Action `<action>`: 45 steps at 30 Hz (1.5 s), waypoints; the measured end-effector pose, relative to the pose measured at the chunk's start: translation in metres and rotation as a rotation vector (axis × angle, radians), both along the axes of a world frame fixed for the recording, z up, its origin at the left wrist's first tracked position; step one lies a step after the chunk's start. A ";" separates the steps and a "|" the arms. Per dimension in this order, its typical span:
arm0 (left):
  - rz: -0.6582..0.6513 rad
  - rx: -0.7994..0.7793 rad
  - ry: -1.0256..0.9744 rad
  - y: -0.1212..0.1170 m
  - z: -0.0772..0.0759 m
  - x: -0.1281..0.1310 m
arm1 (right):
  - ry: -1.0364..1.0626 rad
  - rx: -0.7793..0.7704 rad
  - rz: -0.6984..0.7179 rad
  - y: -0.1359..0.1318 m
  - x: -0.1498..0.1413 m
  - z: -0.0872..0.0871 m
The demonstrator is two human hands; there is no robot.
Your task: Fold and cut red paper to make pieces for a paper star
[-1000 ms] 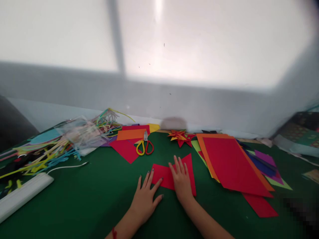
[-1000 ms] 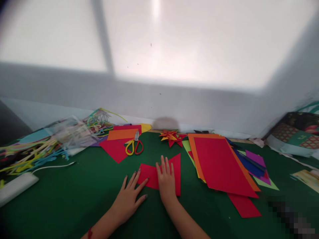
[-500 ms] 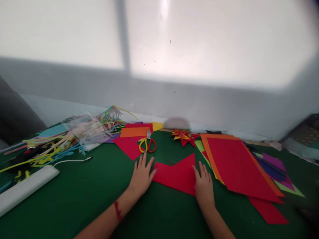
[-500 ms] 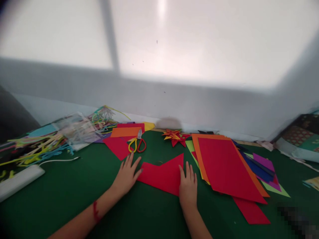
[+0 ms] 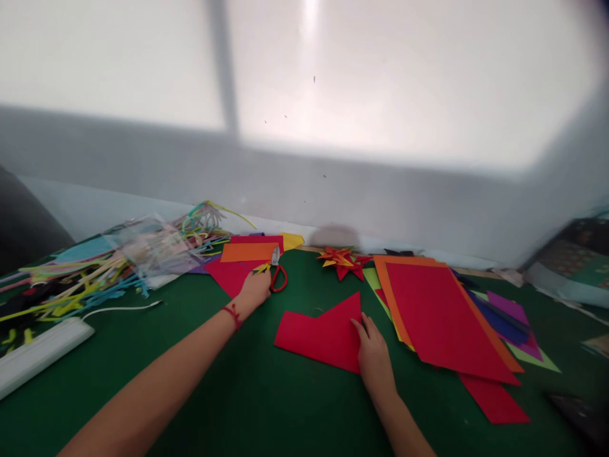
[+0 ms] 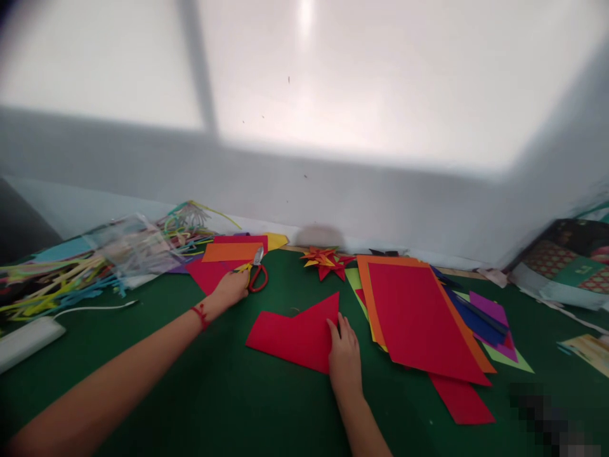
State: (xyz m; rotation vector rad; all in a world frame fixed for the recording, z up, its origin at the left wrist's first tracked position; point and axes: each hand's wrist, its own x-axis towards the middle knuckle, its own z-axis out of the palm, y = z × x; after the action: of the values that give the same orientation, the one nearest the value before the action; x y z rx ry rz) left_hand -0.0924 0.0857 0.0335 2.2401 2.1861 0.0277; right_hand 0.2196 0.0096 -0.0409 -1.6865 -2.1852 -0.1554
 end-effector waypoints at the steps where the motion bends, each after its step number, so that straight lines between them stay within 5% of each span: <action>1: -0.004 0.020 0.001 -0.001 0.000 0.000 | 0.003 -0.006 -0.005 0.000 0.000 0.000; 11: 0.119 0.254 -0.010 -0.010 0.015 -0.039 | 0.000 -0.016 0.001 0.000 -0.001 0.003; 16: 0.077 0.330 -0.097 -0.042 0.005 0.006 | 0.032 -0.013 0.004 0.000 -0.004 0.009; 23: 0.300 -0.105 -0.909 -0.083 -0.021 0.052 | 0.129 0.008 -0.010 0.000 -0.005 0.007; 28: 0.238 -0.320 -1.161 -0.099 -0.029 0.052 | 0.260 0.008 0.015 0.000 -0.008 0.007; 31: 0.178 -0.428 -1.434 -0.106 -0.029 0.058 | 0.477 -0.016 0.020 0.002 -0.007 0.011; 37: 0.222 -0.055 -1.657 -0.103 -0.014 0.063 | 1.372 -0.239 -0.192 0.008 -0.001 0.029; 40: 0.217 0.065 -1.709 -0.104 -0.009 0.065 | 1.554 -0.420 -0.085 0.004 -0.019 0.041; 42: 0.165 0.028 -1.724 -0.107 -0.009 0.069 | 1.798 -0.608 0.105 -0.002 -0.038 0.048; 45: 0.097 -0.158 -1.721 -0.111 -0.013 0.076 | 1.947 -0.507 0.094 -0.011 -0.057 0.050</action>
State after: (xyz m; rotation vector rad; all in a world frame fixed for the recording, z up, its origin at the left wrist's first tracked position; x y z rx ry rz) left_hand -0.0161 -0.0254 0.0205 0.9974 1.1203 1.1655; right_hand 0.1623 -0.0009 0.0095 -0.8648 -0.6869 1.4609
